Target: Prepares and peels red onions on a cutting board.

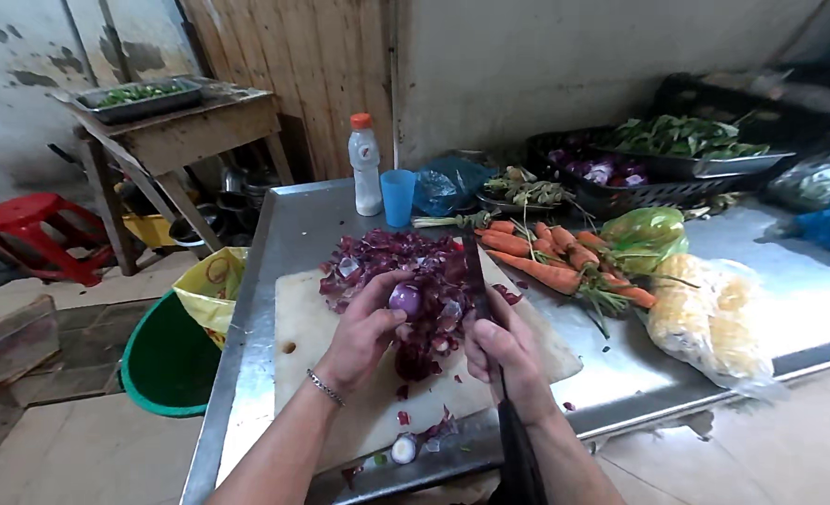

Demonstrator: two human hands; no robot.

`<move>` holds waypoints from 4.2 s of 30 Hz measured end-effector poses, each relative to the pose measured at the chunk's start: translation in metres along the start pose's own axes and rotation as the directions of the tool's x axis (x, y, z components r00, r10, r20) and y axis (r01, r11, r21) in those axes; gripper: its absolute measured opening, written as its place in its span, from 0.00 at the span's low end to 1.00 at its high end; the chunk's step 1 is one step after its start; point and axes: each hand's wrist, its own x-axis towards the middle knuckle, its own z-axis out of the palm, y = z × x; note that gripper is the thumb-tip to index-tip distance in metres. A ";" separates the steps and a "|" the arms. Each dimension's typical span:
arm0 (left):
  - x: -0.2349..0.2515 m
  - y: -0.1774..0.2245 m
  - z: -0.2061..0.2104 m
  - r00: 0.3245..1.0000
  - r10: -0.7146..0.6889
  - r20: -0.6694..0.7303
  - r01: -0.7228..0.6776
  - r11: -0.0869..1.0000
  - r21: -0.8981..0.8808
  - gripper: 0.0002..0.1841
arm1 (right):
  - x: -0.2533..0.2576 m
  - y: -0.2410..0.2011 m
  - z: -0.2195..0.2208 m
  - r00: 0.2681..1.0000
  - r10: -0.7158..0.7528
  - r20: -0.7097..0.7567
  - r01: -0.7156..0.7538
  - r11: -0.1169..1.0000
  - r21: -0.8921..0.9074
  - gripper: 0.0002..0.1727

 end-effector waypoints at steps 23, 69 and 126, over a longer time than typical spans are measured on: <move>-0.001 0.004 0.001 0.998 -0.011 -0.059 0.012 1.000 0.023 0.27 | 0.004 0.005 -0.005 0.997 0.077 -0.022 -0.075 0.994 0.081 0.40; -0.006 -0.009 -0.005 0.991 0.035 -0.131 -0.016 0.989 0.149 0.23 | -0.020 -0.006 0.026 0.974 -0.121 0.193 0.218 0.740 -0.636 0.67; 0.003 -0.001 0.001 0.989 -0.100 -0.105 0.094 0.993 -0.065 0.25 | -0.015 0.005 -0.016 0.968 0.016 0.250 -0.202 0.638 0.743 0.32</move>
